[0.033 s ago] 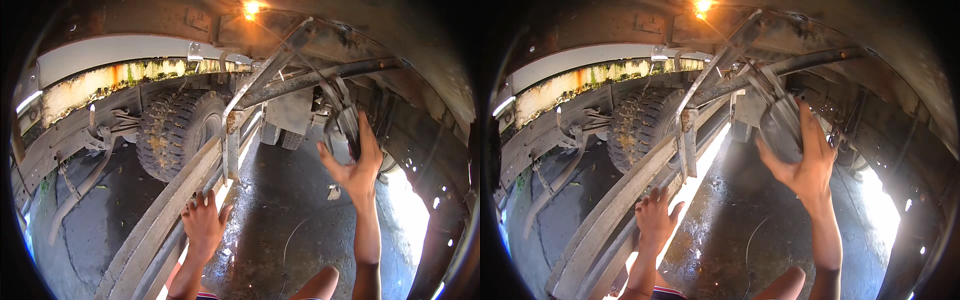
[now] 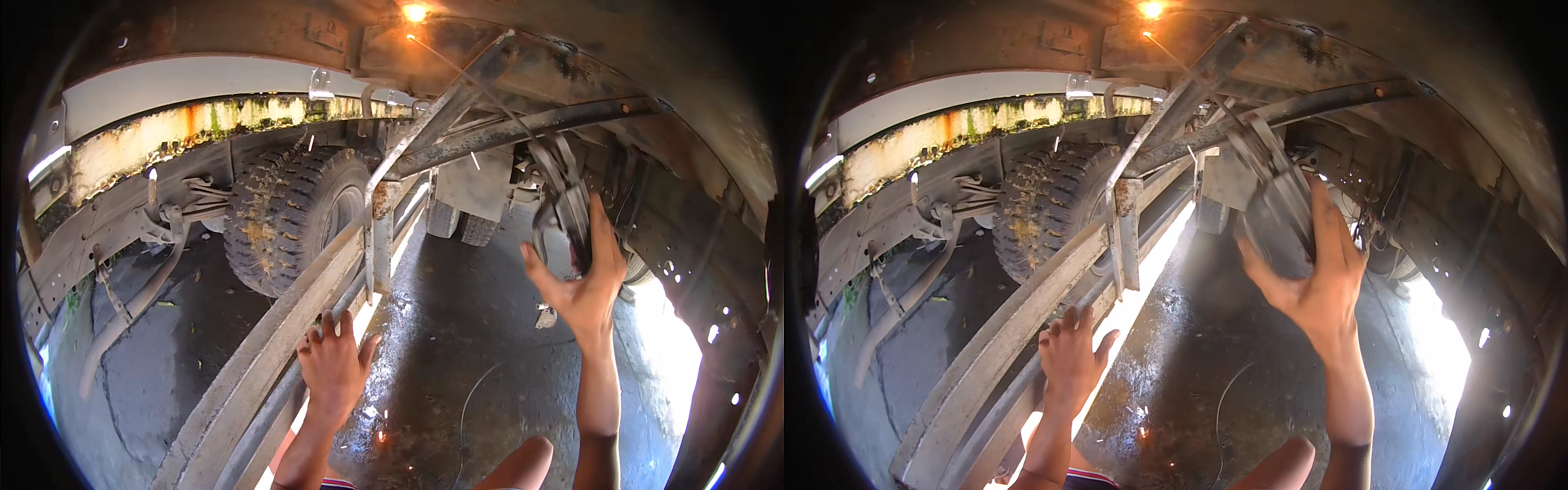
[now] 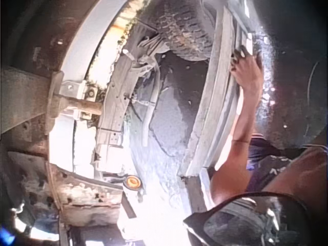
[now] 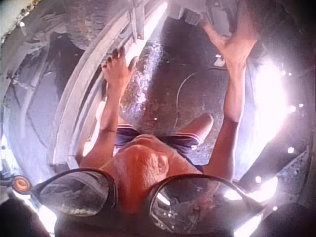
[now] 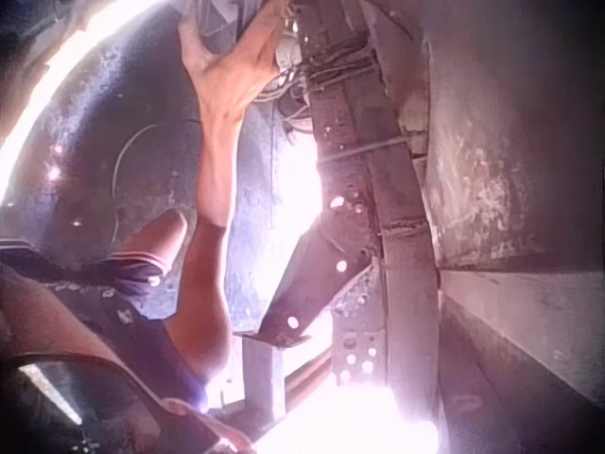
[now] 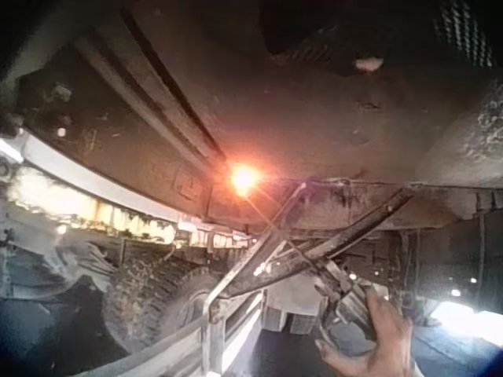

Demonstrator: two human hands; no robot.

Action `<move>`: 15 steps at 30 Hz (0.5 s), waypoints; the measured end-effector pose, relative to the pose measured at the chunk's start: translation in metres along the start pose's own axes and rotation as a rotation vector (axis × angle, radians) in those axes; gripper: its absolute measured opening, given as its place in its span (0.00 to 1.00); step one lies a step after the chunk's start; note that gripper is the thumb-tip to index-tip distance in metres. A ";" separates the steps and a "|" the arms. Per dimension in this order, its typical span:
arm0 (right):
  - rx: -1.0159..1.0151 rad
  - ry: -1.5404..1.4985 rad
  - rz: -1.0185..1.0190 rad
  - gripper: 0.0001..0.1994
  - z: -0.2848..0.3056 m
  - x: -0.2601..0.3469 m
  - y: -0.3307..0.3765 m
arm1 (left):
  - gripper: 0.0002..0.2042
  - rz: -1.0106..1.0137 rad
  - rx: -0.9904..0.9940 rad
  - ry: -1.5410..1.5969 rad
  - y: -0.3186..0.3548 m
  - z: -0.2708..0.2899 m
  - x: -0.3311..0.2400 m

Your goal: The person sits under a vehicle and uses a handheld welding tool to join metal frame components. They repeatedly position the welder, create sparks, and adjust the tool to weld different sections of the undercarriage.

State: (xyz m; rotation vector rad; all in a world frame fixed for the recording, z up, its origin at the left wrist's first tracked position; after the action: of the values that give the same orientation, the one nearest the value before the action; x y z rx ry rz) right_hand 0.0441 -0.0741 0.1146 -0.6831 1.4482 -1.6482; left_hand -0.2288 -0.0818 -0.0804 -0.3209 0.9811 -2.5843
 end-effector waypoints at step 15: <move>-0.087 -0.017 0.004 0.44 -0.002 -0.021 -0.018 | 0.27 0.002 0.061 0.031 -0.006 -0.006 0.002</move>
State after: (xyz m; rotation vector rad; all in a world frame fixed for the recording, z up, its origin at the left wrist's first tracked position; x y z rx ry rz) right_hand 0.0492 -0.0551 0.1341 -0.7406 1.5145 -1.5804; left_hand -0.2339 -0.0748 -0.0807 -0.2642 0.9110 -2.6185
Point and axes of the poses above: each hand's wrist, its own y-axis away from the middle knuckle, its own z-axis out of the back of the hand, x = y × z, the point moved 10 cm from there along -y, towards the middle knuckle, and after that the axes turned 13 degrees about -y, right-handed, at the moved point
